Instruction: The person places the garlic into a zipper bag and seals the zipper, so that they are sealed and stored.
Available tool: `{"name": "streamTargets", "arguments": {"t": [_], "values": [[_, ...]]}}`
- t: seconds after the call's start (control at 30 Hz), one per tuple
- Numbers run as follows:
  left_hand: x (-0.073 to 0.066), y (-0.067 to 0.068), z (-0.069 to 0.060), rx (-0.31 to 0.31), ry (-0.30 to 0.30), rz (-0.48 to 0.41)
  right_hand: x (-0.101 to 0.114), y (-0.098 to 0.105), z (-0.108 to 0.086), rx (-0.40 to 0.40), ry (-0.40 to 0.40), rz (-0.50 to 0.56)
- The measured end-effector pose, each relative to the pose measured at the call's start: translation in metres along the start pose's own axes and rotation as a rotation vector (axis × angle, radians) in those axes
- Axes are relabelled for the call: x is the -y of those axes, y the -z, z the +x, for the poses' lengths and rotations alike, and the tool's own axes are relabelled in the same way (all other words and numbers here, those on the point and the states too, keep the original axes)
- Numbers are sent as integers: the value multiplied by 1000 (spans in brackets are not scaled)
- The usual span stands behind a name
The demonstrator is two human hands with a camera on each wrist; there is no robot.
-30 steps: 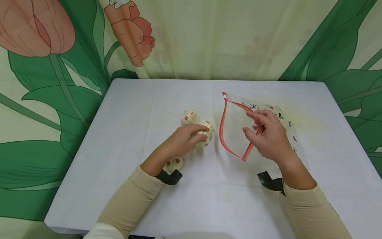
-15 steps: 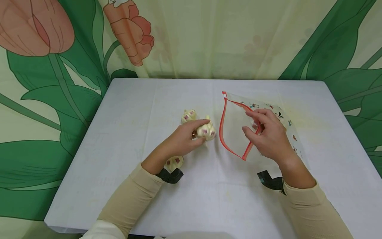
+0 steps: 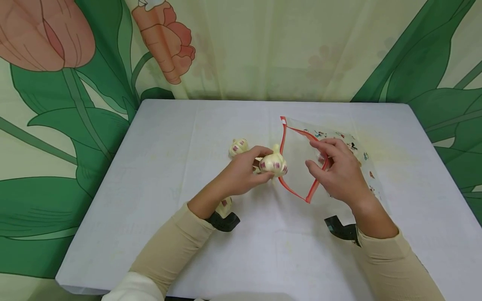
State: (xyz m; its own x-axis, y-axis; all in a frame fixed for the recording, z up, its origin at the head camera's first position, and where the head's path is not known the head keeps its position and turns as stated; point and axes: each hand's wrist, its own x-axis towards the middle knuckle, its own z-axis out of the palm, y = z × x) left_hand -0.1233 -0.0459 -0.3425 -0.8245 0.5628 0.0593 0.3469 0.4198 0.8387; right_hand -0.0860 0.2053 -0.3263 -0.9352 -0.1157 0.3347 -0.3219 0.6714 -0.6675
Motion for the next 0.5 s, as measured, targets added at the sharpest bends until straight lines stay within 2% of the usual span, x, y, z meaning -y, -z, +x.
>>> {"name": "streamTargets", "arguments": {"t": [0.27,0.5], "values": [[-7,-11,9,5,-29,-13,-1,-1,0,-10,14,-4],[-10,-18,12,7,-19,66,0,-2,1,-8,13,1]]}}
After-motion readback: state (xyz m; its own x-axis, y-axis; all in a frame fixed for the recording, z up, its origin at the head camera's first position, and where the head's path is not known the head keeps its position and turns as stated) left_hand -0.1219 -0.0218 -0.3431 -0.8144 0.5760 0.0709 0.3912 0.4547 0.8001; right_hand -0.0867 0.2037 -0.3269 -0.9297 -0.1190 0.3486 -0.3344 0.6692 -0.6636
